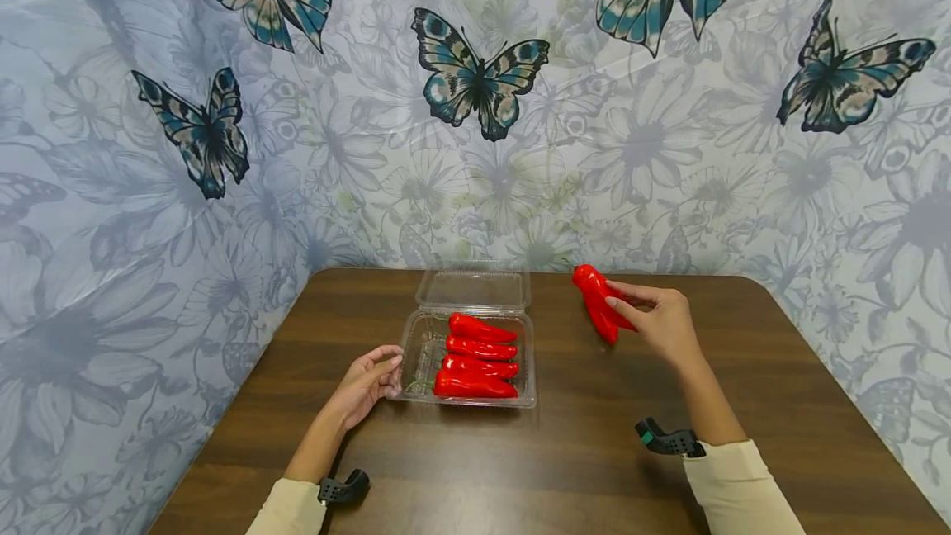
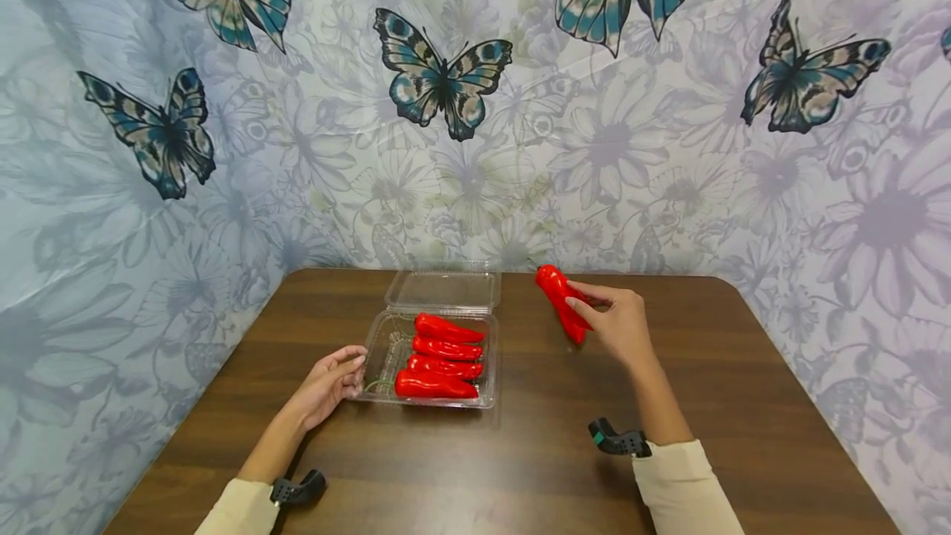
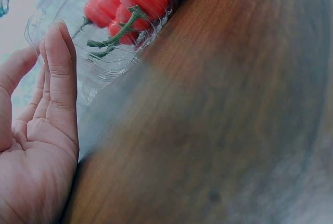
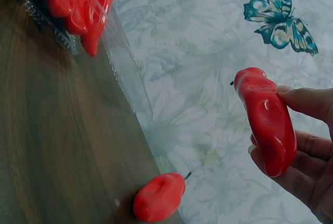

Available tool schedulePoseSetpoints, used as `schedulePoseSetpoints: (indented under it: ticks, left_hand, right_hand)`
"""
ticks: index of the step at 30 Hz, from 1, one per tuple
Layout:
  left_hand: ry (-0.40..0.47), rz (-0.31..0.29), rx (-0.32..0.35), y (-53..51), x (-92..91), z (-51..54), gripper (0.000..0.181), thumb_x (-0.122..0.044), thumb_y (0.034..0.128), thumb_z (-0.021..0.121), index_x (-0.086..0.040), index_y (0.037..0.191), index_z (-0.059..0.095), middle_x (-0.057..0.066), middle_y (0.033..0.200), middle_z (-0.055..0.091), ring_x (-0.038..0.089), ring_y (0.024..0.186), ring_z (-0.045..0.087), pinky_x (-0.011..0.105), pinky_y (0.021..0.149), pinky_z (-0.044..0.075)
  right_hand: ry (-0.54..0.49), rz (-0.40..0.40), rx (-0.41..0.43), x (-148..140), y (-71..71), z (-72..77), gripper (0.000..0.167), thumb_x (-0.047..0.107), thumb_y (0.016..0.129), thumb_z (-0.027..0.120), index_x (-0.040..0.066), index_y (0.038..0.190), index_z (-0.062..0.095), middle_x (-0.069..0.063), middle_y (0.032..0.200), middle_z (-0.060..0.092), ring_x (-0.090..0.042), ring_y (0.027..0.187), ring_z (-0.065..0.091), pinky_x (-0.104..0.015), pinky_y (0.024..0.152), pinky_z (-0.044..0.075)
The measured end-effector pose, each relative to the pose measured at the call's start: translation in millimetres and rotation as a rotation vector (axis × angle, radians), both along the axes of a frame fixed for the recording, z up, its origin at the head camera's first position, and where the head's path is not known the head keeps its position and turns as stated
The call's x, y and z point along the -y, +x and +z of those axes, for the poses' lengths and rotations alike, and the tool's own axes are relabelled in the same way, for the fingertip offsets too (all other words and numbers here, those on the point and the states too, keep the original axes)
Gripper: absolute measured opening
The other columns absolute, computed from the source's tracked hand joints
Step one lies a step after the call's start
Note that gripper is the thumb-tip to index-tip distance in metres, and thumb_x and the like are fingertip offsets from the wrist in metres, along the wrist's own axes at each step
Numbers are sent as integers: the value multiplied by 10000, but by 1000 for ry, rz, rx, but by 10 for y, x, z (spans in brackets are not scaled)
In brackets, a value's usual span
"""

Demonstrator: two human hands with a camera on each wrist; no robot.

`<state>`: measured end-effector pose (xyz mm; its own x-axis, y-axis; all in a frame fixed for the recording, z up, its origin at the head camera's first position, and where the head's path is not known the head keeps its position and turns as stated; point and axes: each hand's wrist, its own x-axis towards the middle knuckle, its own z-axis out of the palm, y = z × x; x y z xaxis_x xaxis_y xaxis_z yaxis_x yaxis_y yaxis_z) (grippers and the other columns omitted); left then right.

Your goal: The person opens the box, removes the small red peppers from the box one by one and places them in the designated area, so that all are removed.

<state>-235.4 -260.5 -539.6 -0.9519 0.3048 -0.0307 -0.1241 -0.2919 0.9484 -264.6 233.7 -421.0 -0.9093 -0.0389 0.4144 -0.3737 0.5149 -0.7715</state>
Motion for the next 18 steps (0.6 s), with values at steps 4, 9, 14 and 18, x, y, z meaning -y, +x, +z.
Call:
schedulePoseSetpoints:
  ticks: [4,9,14,18]
  left_hand:
    - [-10,11,12,11,-7,8,272,-98,1059,536,66,1264,463,15,773,649,132,627,659,227,580,568]
    - [-15,13,23,23,-5,14,295,-105,1057,544,69,1276,450,14,770,651,133,623,662,225,576,568]
    - [-11,8,16,18,-3,13,298,-102,1063,531,80,1282,441,11,778,650,132,627,662,225,579,569]
    - [-5,7,10,16,1,10,255,-98,1065,525,54,1261,468,13,782,649,132,628,661,225,582,571]
  right_hand:
    - [-5,-30,-9,-45,-29,-51,327,253,908,792,109,1200,759,-127,1114,745,38,837,679,-149,679,558]
    - [5,-69,-7,-97,-70,-115,329,240,918,782,97,1213,750,-131,1089,752,82,817,648,-135,667,549]
    - [3,-114,4,-167,-115,-182,338,261,926,772,98,1221,745,-137,1097,750,121,823,621,-97,691,524]
    - [0,-150,5,-226,-142,-228,324,264,931,767,104,1212,751,-141,1086,751,140,805,608,-81,689,509]
